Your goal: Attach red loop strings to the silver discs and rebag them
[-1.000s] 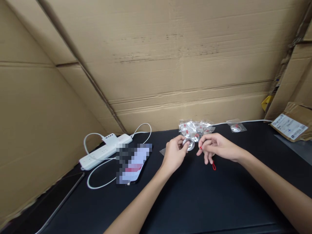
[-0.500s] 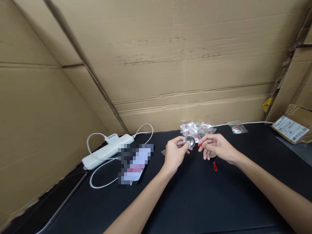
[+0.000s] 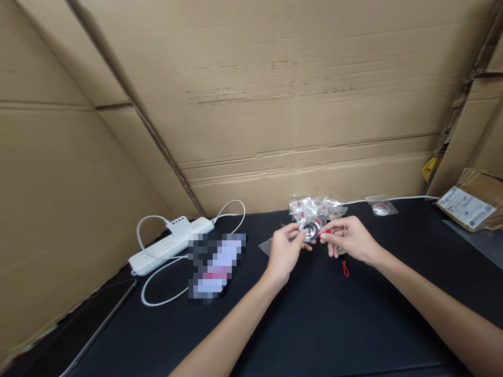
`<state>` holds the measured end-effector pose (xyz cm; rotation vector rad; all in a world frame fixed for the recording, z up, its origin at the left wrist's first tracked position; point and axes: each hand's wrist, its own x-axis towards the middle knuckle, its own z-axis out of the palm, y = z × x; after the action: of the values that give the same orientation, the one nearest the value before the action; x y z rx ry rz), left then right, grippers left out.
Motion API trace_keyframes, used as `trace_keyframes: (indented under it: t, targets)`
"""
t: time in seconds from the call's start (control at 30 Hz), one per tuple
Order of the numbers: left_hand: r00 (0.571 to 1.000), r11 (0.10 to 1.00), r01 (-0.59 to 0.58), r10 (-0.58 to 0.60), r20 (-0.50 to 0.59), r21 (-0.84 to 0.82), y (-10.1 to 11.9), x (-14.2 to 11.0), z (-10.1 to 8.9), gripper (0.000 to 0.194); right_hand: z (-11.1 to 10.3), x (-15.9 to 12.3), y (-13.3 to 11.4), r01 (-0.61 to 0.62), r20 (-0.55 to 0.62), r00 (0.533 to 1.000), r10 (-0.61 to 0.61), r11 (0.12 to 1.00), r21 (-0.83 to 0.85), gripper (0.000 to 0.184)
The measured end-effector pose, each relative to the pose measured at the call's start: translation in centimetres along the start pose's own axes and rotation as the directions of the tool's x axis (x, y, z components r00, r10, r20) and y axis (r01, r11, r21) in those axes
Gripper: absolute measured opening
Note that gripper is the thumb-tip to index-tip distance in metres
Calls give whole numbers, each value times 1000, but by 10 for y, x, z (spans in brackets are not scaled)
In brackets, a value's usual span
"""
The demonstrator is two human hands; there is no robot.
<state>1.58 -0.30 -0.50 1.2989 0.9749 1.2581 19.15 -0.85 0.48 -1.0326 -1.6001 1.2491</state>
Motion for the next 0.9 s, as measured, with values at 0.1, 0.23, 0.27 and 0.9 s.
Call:
trace_keyframes:
  t: [0.1,0.23,0.27,0.9]
  targets:
    - [998,996,70,-70,2,-59,2,0,0,18,1,0,3,34,-28,999,-35,999,-40,34]
    - [992,986,119,-113,57,-117,5,-1,1,21,2,0,9,87,-69,993,-101,979,-185,31]
    - [991,985,123,-115,68,-122,6,-2,2,22,2,0,11,108,-73,989,-128,967,-229,29]
    - [957,986,105,-65,283,-127,7,-9,8,29,4,-4,14,287,-12,916,-400,677,-678,13]
